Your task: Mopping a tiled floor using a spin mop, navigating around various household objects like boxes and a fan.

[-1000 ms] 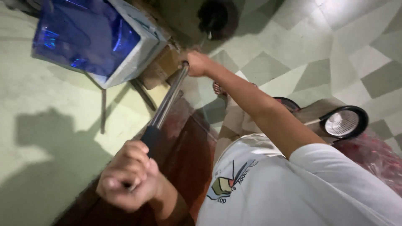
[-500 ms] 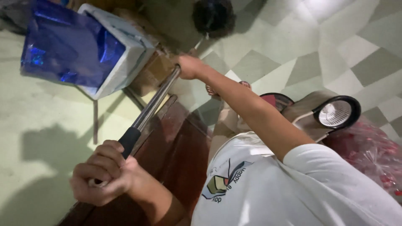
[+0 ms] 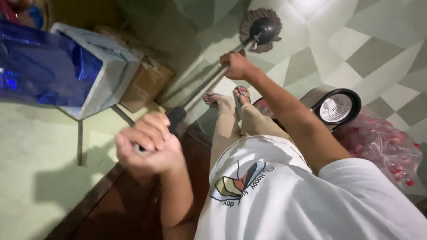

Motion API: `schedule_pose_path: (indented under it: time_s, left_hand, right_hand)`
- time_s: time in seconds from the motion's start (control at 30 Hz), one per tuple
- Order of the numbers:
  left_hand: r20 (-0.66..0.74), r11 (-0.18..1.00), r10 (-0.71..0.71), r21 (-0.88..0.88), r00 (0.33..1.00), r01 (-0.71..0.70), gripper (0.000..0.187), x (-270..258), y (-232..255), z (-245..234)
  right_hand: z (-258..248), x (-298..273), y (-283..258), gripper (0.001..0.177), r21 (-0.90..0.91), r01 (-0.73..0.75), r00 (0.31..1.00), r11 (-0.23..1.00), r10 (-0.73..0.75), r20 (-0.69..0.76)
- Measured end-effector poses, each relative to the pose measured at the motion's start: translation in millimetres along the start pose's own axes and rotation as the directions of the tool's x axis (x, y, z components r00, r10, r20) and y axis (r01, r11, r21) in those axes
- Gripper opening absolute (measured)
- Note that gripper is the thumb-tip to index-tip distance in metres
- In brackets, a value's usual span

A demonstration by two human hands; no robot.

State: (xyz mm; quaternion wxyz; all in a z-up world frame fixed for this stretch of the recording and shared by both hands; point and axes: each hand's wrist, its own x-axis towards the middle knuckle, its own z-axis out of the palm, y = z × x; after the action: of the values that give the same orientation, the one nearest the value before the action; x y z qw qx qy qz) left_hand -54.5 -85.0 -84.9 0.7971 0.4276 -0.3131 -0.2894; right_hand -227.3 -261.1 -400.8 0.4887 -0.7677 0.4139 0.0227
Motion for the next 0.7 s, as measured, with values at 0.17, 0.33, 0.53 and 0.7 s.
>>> schedule_pose_path:
  time_s: [0.17, 0.33, 0.53, 0.7]
  left_hand:
    - [0.043, 0.991, -0.094, -0.087, 0.995, 0.098, 0.042, -23, 23, 7]
    - [0.419, 0.990, 0.105, -0.125, 0.902, -0.057, 0.033, 1, 47, 24]
    - [-0.100, 0.996, -0.015, 0.089, 0.995, 0.024, 0.041, -14, 81, 48]
    - [0.219, 0.992, 0.114, 0.036, 0.969, -0.125, 0.048, -16, 98, 44]
  right_hand:
    - [-32, -38, 7, 0.014, -0.298, 0.133, 0.985, 0.945, -0.091, 0.149]
    - [-1, -91, -16, 0.017, -0.069, 0.075, 0.893, 0.995, -0.098, -0.440]
    - [-3, -84, -32, 0.007, -0.263, 0.231, 0.967, 0.937, -0.251, -0.045]
    - [18, -87, -53, 0.011, -0.177, 0.301, 0.923, 0.937, -0.333, -0.194]
